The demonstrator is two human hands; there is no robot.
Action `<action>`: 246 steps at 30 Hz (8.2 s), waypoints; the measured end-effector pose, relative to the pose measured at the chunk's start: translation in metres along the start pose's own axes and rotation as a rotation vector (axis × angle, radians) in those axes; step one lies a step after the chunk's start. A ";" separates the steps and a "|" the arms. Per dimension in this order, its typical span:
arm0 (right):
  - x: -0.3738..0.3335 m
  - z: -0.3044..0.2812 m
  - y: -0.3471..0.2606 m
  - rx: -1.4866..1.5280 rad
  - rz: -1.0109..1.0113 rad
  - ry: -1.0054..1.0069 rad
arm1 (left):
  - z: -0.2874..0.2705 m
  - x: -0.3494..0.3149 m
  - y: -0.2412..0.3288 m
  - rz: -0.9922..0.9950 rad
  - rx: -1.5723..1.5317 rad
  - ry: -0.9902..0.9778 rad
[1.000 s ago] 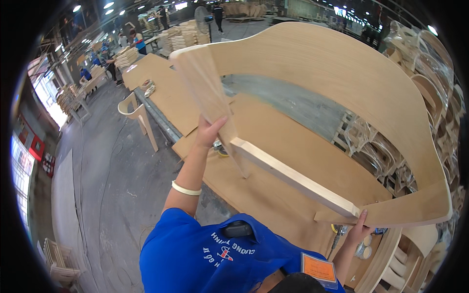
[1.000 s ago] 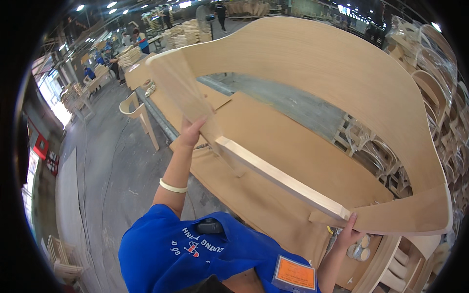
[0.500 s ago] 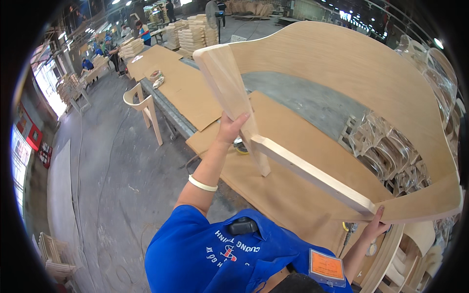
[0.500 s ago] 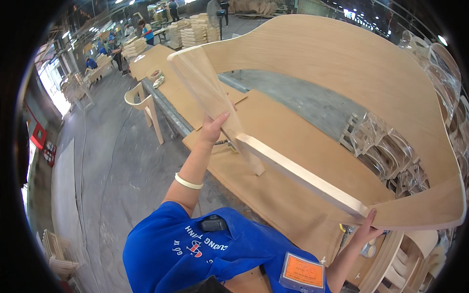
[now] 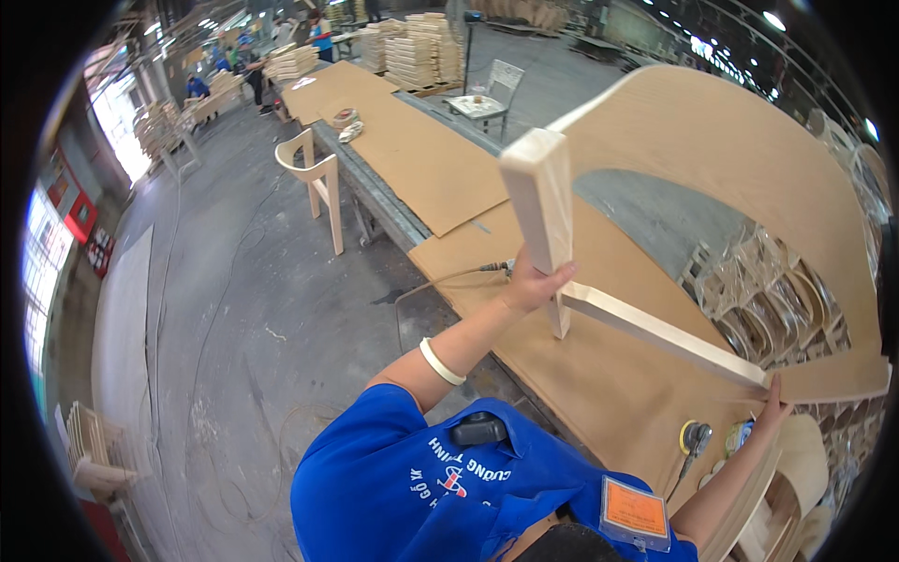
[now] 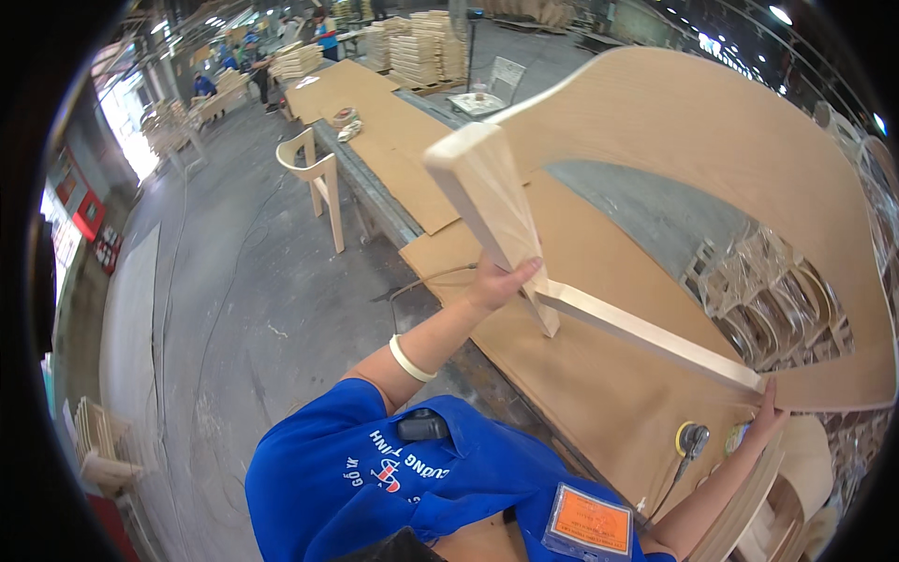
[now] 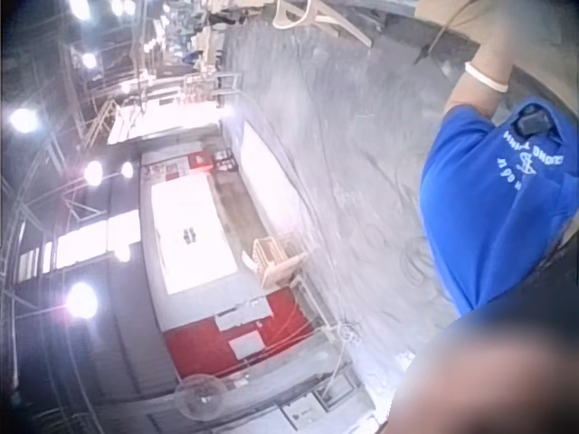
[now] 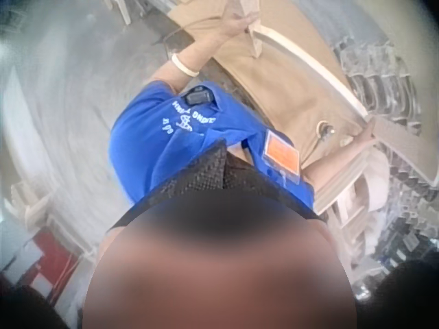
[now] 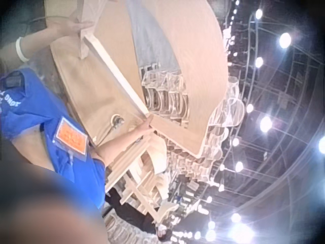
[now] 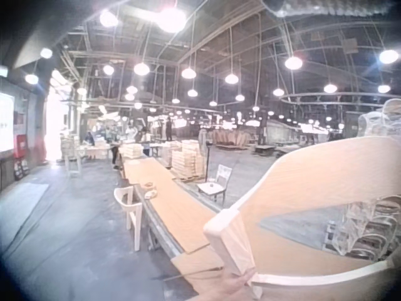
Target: The person uses an orbital sander to smooth the surfaces of a wooden chair frame. They reposition the chair multiple times to access different sides and edges, then place the finished frame aside.
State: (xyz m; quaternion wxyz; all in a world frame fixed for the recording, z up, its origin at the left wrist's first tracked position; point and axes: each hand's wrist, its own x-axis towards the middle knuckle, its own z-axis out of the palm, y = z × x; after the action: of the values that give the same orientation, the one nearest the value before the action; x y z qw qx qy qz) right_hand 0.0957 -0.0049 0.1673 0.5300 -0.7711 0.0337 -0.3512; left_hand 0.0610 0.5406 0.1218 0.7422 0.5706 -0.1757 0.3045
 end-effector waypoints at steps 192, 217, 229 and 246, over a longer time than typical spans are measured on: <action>0.000 -0.220 -0.296 -1.115 0.069 -0.641 | 0.372 0.176 0.066 0.961 1.042 0.019; -0.046 -0.199 -0.205 -0.734 -0.551 0.006 | 0.375 0.200 0.052 0.841 1.247 -0.156; -0.075 -0.127 -0.114 -0.330 -0.675 0.584 | 0.374 0.200 0.050 0.861 1.253 -0.137; -0.095 -0.084 -0.050 -0.202 -0.613 0.679 | 0.360 0.202 0.051 0.869 1.241 -0.104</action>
State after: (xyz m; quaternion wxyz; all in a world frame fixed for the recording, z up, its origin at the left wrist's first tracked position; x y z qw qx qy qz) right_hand -0.0403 -0.0090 0.1772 0.2830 -0.6348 0.0098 -0.7190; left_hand 0.2108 0.2561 0.3862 0.0892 0.7766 -0.2160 0.5851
